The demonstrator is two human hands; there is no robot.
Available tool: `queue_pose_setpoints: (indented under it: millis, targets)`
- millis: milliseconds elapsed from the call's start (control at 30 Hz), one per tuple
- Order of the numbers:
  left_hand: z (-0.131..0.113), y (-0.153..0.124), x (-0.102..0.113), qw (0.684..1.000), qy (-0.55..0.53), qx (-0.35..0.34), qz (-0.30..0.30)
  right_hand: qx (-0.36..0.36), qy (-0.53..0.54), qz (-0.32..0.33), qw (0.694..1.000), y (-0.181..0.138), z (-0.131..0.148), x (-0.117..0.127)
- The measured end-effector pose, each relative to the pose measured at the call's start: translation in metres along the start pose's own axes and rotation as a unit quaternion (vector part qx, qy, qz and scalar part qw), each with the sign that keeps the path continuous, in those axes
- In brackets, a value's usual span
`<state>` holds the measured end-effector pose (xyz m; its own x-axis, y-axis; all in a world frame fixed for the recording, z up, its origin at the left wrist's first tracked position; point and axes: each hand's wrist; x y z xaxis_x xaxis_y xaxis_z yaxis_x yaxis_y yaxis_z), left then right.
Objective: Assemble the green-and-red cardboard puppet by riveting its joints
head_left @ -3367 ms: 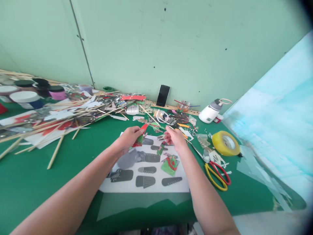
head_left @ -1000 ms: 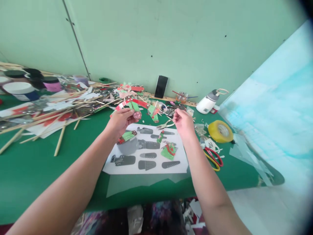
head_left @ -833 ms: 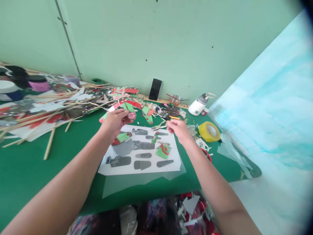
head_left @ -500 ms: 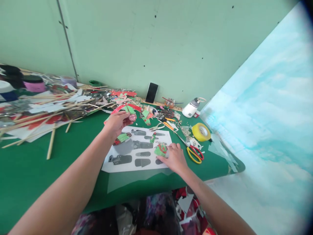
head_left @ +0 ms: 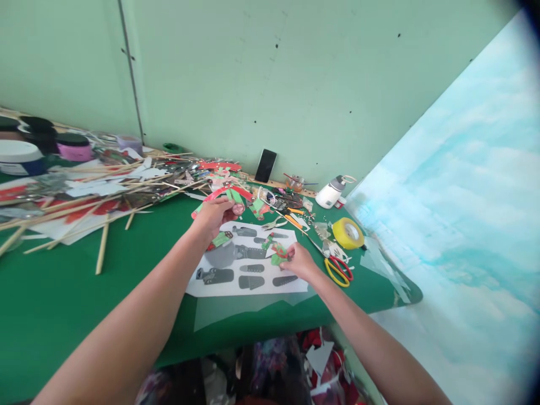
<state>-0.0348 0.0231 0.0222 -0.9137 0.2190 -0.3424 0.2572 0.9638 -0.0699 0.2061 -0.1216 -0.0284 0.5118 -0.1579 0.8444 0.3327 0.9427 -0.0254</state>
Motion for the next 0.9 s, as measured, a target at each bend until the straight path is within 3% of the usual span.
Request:
queue_pose_setpoints:
  millis: [533, 900]
  targets:
    - [0.014, 0.001, -0.002, 0.998, 0.055, 0.014, 0.007, 0.051, -0.002, 0.067, 0.996, 0.027, 0.020, 0.011]
    - [0.017, 0.004, 0.001, 0.997, 0.072, 0.015, -0.011, 0.013, 0.156, -0.014, 0.988, 0.011, 0.015, 0.004]
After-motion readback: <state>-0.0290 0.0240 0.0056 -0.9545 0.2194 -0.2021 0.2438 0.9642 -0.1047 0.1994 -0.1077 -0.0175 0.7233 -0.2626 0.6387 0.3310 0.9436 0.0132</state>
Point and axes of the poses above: each hand's wrist, its own y-axis towards the middle knuckle, its own x-axis out of the back of the hand, z = x × y, and after that the axes turned 7 degrees about y, right-handed
